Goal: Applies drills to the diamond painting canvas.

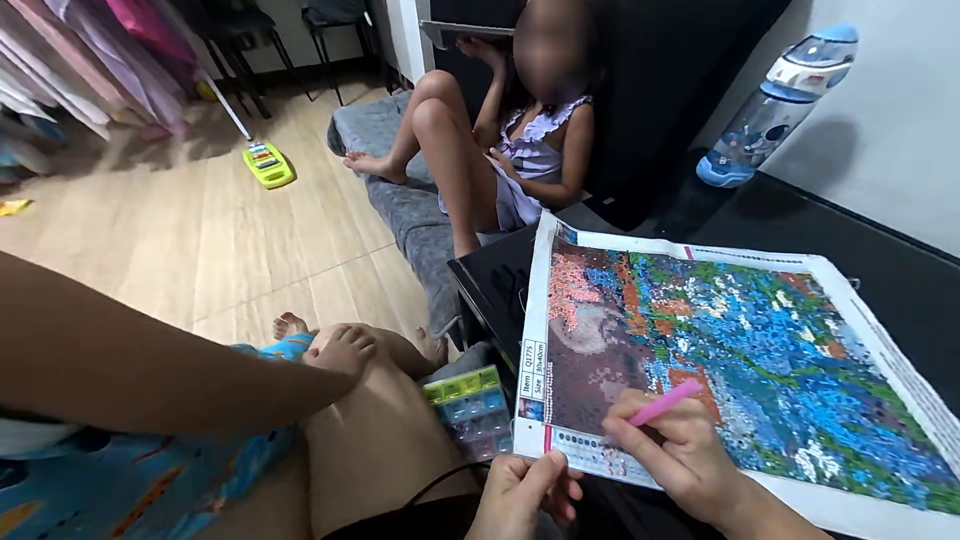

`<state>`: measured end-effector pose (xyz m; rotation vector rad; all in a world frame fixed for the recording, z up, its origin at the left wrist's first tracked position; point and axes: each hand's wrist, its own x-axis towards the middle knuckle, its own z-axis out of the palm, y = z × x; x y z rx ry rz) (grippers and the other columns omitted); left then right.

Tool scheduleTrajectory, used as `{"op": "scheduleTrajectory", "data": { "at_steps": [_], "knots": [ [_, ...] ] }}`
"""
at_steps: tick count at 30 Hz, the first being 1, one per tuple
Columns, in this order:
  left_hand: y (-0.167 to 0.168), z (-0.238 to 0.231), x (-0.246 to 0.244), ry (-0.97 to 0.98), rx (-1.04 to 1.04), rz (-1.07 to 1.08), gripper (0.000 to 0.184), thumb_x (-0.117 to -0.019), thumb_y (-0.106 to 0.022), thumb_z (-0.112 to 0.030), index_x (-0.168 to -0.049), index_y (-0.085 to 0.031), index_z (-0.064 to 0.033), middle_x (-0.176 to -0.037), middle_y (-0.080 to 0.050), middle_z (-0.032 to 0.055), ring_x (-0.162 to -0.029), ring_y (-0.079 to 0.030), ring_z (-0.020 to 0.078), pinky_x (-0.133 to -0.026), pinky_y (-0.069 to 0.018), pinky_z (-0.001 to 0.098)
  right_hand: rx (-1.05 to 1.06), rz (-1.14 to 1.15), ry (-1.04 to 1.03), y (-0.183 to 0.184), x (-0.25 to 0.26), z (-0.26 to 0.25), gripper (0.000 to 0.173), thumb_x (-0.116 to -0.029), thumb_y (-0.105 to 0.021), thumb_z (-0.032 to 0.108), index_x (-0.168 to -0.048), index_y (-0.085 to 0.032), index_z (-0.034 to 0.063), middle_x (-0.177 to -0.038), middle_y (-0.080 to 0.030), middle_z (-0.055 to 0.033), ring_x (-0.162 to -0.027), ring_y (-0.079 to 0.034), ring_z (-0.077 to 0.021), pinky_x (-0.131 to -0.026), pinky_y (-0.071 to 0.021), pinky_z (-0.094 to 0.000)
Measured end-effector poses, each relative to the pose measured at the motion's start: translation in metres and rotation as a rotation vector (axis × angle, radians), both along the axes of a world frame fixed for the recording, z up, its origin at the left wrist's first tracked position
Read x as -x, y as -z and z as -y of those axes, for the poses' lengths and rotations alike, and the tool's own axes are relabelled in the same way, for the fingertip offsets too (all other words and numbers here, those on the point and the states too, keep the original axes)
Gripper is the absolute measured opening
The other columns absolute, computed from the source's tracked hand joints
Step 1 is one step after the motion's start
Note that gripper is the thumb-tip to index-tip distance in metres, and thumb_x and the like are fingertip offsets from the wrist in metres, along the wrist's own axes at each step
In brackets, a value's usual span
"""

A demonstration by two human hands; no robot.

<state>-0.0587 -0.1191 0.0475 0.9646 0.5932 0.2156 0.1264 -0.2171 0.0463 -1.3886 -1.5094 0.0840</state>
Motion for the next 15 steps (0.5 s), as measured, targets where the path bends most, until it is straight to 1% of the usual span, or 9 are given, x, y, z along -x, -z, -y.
{"op": "scheduleTrajectory", "data": {
  "at_steps": [4,8,15],
  "knots": [
    [-0.0003,-0.0001,-0.0007,-0.007,0.006,-0.006,0.038,-0.105,-0.037,-0.003,-0.086,-0.07,-0.0042,-0.075,-0.072,-0.0042,-0.064,-0.067,0.0026,-0.066,-0.0574,0.0199,-0.005,-0.015,0.02,-0.0016,-0.0008,0.0003,0.037,-0.108,-0.049,0.026,-0.083,-0.062,0.0008,-0.069,-0.059,-0.0052,-0.063,-0.053,0.0023,-0.062,-0.0423,-0.0086],
    [0.0014,-0.0005,-0.0002,-0.002,0.006,-0.002,0.037,-0.1051,-0.038,-0.004,-0.087,-0.07,-0.0045,-0.075,-0.072,-0.0041,-0.066,-0.067,0.0027,-0.067,-0.0576,0.0204,-0.005,-0.023,-0.001,-0.0011,-0.0008,0.0006,0.037,-0.1081,-0.049,0.025,-0.082,-0.061,0.0007,-0.068,-0.058,-0.0056,-0.063,-0.054,0.0013,-0.061,-0.0432,-0.0097],
    [0.0002,-0.0009,0.0,-0.002,-0.001,0.003,0.037,-0.1048,-0.038,-0.004,-0.087,-0.07,-0.005,-0.076,-0.073,-0.0042,-0.066,-0.067,0.0026,-0.067,-0.0577,0.0203,0.007,-0.016,-0.027,-0.0015,-0.0003,0.0,0.037,-0.1078,-0.049,0.023,-0.082,-0.061,-0.0002,-0.069,-0.058,-0.0063,-0.063,-0.053,0.0003,-0.062,-0.0423,-0.0097]
  ]
}}
